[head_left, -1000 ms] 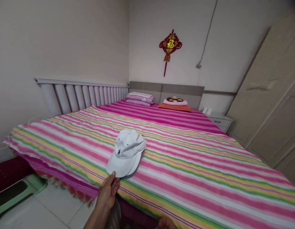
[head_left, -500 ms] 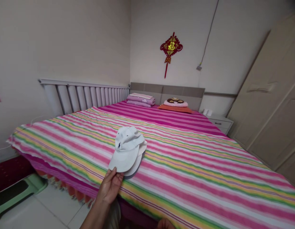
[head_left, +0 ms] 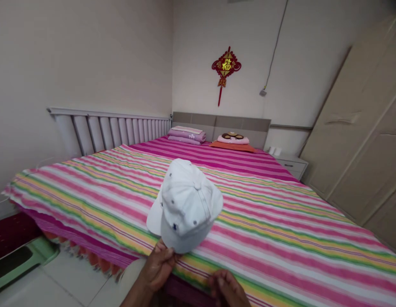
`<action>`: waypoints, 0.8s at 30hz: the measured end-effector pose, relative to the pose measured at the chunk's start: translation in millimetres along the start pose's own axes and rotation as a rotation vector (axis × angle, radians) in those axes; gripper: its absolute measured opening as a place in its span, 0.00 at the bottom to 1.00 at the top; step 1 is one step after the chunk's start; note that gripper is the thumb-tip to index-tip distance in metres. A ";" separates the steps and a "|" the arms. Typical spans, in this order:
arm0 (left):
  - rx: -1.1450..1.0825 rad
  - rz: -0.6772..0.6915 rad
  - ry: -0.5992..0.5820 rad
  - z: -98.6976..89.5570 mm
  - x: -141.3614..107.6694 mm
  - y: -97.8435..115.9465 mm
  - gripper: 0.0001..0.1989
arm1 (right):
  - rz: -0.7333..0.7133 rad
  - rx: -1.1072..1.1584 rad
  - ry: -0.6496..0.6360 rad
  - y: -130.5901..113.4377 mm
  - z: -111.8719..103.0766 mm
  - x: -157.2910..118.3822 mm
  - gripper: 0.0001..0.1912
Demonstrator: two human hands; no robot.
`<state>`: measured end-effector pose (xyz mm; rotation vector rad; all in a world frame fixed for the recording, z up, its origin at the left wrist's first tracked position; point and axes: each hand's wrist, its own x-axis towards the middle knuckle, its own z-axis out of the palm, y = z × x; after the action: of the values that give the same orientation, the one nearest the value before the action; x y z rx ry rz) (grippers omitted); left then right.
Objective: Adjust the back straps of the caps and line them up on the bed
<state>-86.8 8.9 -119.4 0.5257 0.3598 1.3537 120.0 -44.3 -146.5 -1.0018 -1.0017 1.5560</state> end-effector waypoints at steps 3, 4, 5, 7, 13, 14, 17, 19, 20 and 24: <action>0.017 -0.144 -0.053 -6.4 -11.1 -31.3 0.18 | -0.133 0.131 0.019 -36.5 -1.5 -0.3 0.22; 0.017 -0.177 -0.065 -8.5 -14.9 -42.2 0.18 | -0.194 0.174 0.022 -47.8 -1.6 -2.4 0.23; 0.012 -0.206 -0.082 -10.0 -18.4 -52.7 0.18 | -0.235 0.218 0.002 -57.5 -1.6 -5.0 0.24; -0.015 -0.259 -0.132 -10.1 -24.5 -70.4 0.20 | -0.298 0.310 0.009 -71.2 -0.8 -10.4 0.24; -0.055 -0.384 -0.229 3.0 -31.8 -86.7 0.16 | -0.273 0.416 0.102 -88.3 7.7 -20.1 0.23; -0.046 -0.398 -0.233 3.5 -31.6 -85.6 0.17 | -0.272 0.425 0.118 -90.6 8.5 -21.4 0.23; -0.042 -0.419 -0.241 1.7 -29.1 -80.4 0.19 | -0.273 0.443 0.160 -95.4 5.8 -25.5 0.23; -0.078 -0.415 -0.239 0.1 -25.9 -76.5 0.17 | -0.269 0.448 0.183 -95.7 0.5 -28.0 0.23; -0.101 -0.421 -0.233 -0.2 -23.7 -74.8 0.15 | -0.262 0.448 0.189 -94.9 -2.6 -29.1 0.24; -0.140 -0.468 -0.214 2.0 -12.6 -69.2 0.14 | -0.228 0.432 0.201 -88.3 -13.8 -33.2 0.22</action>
<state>-31.0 -12.6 -156.6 0.4316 0.1932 0.8542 164.6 -60.4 -63.8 -0.6967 -0.5817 1.3719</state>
